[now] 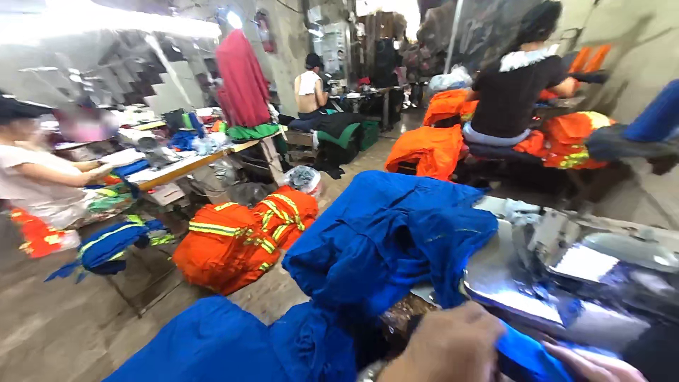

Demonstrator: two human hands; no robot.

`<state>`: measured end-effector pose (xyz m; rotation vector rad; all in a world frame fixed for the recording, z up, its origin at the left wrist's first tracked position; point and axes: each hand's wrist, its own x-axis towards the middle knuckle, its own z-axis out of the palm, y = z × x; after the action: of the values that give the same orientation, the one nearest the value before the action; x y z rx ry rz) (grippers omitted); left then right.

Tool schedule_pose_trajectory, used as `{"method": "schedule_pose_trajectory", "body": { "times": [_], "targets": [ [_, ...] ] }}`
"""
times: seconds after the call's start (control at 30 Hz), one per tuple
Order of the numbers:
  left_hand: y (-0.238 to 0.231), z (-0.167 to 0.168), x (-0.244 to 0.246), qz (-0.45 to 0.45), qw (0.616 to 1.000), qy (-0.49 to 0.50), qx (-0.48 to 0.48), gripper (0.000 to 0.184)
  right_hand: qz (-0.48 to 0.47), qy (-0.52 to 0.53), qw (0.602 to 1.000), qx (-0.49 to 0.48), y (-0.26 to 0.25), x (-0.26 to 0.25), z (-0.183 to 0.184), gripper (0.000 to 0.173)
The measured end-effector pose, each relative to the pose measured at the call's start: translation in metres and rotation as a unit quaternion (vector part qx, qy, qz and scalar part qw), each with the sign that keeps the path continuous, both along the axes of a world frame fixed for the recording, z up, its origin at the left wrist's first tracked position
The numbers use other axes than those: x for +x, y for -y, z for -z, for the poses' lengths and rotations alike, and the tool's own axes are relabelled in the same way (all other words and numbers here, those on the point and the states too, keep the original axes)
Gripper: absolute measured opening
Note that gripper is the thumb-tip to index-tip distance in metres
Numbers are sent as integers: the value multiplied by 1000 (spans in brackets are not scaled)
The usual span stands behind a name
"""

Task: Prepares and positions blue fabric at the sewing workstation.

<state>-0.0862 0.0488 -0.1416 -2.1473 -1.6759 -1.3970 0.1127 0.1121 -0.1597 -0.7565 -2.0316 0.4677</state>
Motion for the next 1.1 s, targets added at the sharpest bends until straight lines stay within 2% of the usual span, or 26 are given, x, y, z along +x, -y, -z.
{"method": "schedule_pose_trajectory", "body": {
  "times": [0.13,0.27,0.43,0.53,0.63,0.77,0.87,0.93,1.0,1.1],
  "targets": [
    [2,9,-13,18,998,13,-52,12,-14,66,998,-13,-5,5,5,21],
    [2,25,-13,-6,998,0,-61,13,5,49,999,-17,-3,4,21,29],
    [7,37,-21,25,991,60,-115,14,7,21,1000,-16,-3,6,51,24],
    [17,54,-27,39,978,95,-181,23,-11,33,996,-83,7,12,62,24],
    [25,73,-28,7,968,103,-231,26,-36,40,990,-132,11,13,82,23],
    [13,57,-35,-24,959,97,-264,26,-48,79,958,-270,-6,8,58,27],
    [-16,36,-48,-12,920,95,-381,27,-77,145,890,-425,-47,-2,37,46],
    [-37,38,-57,11,892,97,-441,26,-96,177,842,-500,-70,-10,36,49],
    [-46,44,-63,35,882,106,-457,23,-85,200,827,-518,-77,-14,37,36],
    [-43,44,-65,53,882,101,-456,23,-51,236,848,-472,-70,-13,35,32]
  ]
}}
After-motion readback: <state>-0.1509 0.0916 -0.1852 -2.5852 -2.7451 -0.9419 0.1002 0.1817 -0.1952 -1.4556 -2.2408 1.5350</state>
